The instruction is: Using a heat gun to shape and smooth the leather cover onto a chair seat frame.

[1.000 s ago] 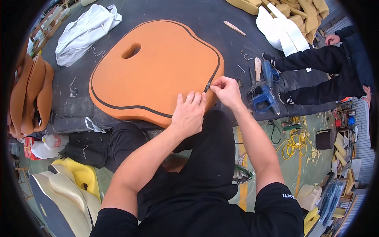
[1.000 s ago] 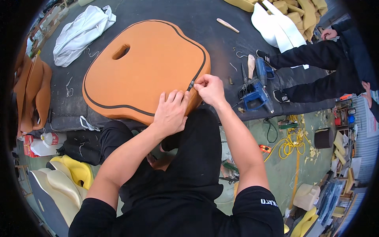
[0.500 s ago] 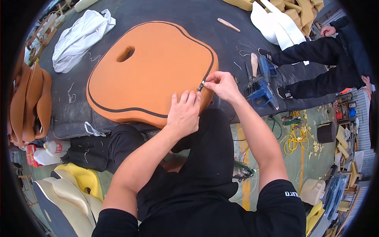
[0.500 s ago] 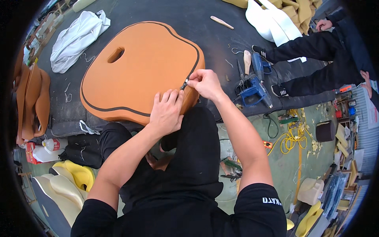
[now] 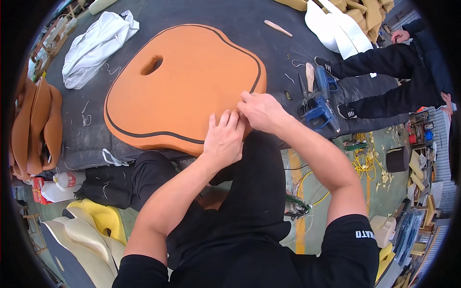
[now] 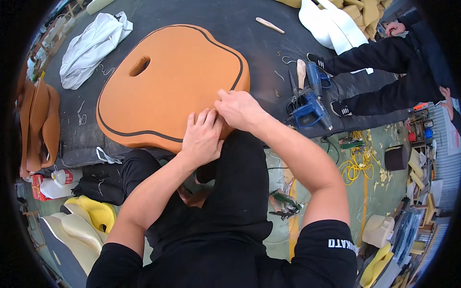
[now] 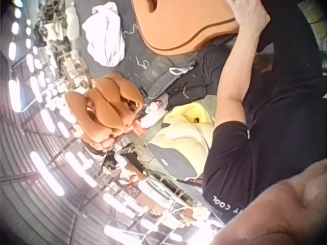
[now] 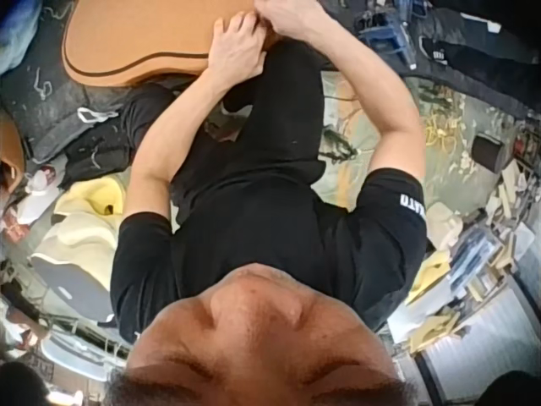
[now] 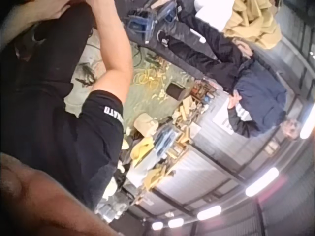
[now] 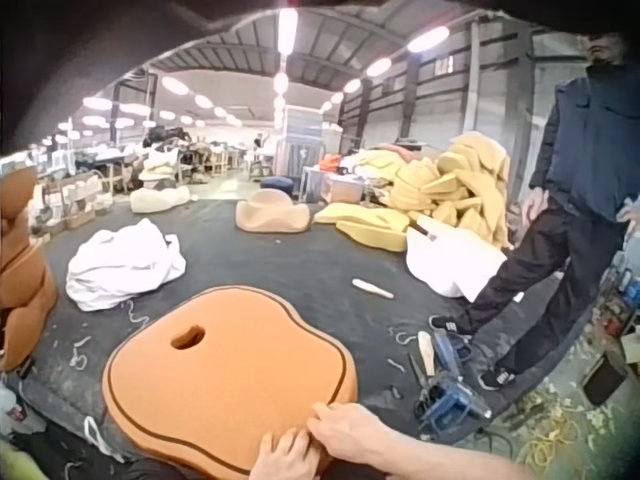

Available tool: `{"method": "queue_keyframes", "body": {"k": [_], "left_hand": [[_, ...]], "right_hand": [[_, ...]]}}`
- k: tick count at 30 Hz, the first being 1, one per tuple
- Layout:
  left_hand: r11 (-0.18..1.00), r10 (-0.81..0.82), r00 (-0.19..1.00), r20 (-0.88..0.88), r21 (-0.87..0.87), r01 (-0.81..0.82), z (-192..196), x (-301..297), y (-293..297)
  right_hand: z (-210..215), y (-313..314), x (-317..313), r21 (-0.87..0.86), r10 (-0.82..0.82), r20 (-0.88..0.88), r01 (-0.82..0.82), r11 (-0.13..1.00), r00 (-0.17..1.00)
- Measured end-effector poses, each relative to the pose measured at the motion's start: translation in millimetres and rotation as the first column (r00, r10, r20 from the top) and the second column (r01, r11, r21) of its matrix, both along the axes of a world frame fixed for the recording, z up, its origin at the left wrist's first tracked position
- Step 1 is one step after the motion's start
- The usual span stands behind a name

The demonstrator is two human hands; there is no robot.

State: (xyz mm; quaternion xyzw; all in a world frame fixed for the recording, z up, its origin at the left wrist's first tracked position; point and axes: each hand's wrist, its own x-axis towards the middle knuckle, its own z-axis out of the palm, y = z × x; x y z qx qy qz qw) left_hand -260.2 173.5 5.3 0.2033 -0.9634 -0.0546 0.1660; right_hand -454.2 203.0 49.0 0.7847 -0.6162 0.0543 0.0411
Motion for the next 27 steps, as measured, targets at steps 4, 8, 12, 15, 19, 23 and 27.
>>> {"method": "queue_keyframes", "body": {"k": [4,8,12,15,19,23,27], "left_hand": [[1.0,0.002,1.0,-0.014,0.014,-0.002,-3.2,-0.1,-1.2],[1.0,0.006,1.0,0.021,0.022,-0.006,-1.8,3.0,0.0],[1.0,0.002,1.0,0.003,0.029,-0.002,0.4,5.0,0.3],[1.0,0.002,1.0,-0.003,0.024,-0.001,2.0,3.5,-0.2],[1.0,0.011,1.0,-0.014,-0.001,-0.011,0.1,3.5,0.0],[1.0,-0.016,1.0,-0.018,-0.005,0.016,-1.8,2.9,-0.1],[1.0,-0.011,1.0,-0.001,0.005,0.011,1.9,1.0,0.1]], "right_hand": [[22.1,-13.8,-1.9,0.217,0.203,-0.19,-0.16,0.963,0.96],[33.2,-31.7,-0.3,0.311,0.292,-0.212,-0.218,0.925,0.933],[28.8,-30.8,-7.4,0.24,0.163,-0.139,-0.126,0.962,0.977],[10.8,-21.4,-18.2,0.053,0.038,0.039,-0.04,0.998,0.999],[-10.7,-15.6,-27.6,-0.154,-0.049,0.377,0.115,0.981,0.925],[-12.9,-10.0,-45.7,0.143,-0.465,0.598,0.484,0.863,0.653],[-25.1,1.6,-47.4,-0.095,-0.366,0.619,0.529,0.843,0.695]]}}
